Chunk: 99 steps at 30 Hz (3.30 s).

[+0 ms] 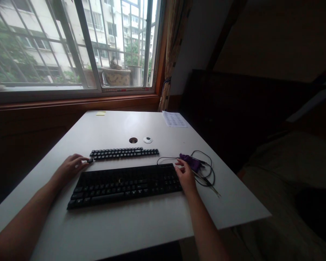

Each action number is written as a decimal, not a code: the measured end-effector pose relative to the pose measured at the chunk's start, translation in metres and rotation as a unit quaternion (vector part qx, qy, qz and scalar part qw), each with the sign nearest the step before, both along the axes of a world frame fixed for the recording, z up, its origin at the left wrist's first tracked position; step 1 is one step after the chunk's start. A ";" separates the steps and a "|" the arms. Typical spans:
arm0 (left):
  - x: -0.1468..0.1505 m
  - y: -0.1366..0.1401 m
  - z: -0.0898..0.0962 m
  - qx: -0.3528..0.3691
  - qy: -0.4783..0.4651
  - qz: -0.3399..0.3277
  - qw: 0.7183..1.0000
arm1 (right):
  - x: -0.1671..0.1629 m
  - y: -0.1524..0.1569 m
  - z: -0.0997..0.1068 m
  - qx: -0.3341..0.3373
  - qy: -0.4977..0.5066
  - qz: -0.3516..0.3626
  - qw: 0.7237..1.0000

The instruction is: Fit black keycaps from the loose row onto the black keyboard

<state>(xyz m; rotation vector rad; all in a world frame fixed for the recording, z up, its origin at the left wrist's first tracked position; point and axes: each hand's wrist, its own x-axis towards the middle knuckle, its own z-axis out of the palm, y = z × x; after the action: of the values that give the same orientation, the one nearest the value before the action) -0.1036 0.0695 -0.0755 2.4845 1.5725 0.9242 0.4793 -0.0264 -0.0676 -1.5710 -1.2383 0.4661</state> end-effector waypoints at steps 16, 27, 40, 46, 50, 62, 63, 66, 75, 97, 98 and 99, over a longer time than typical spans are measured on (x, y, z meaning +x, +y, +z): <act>0.009 -0.021 0.024 -0.035 -0.146 0.013 0.989 | -0.004 -0.002 0.003 0.022 -0.071 0.020 0.997; 0.011 -0.024 0.031 -0.060 -0.196 0.054 0.977 | -0.060 -0.039 0.039 0.233 -0.391 0.244 0.856; 0.010 -0.038 0.069 -0.108 -0.199 0.020 0.974 | -0.055 -0.036 0.023 0.181 -0.401 0.241 0.865; 0.007 -0.066 0.093 -0.178 -0.033 -0.089 0.979 | -0.057 -0.037 0.023 0.183 -0.402 0.230 0.867; 0.006 -0.084 0.087 -0.220 0.001 -0.111 0.969 | -0.056 -0.036 0.023 0.182 -0.399 0.234 0.868; 0.012 -0.086 0.083 -0.242 0.024 -0.113 0.963 | -0.055 -0.035 0.023 0.180 -0.385 0.235 0.874; 0.013 -0.086 0.084 -0.246 0.024 -0.110 0.963 | -0.055 -0.035 0.023 0.178 -0.384 0.236 0.875; 0.015 -0.088 0.087 -0.275 0.007 -0.093 0.957 | -0.055 -0.035 0.022 0.176 -0.381 0.239 0.876; 0.021 -0.086 0.095 -0.363 -0.026 -0.048 0.930 | -0.054 -0.033 0.021 0.181 -0.367 0.239 0.881; 0.025 -0.079 0.093 -0.328 0.043 -0.066 0.941 | -0.056 -0.034 0.025 0.179 -0.346 0.238 0.890; 0.024 -0.079 0.092 -0.329 0.040 -0.069 0.941 | -0.056 -0.034 0.026 0.179 -0.346 0.237 0.890; 0.025 -0.079 0.092 -0.329 0.037 -0.072 0.941 | -0.057 -0.034 0.026 0.180 -0.345 0.237 0.890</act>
<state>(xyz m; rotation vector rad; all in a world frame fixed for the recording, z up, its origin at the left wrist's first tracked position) -0.0791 -0.0090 0.0167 2.1182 1.3865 0.2196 0.4226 -0.0605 -0.0415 -1.1226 -2.1402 -0.0613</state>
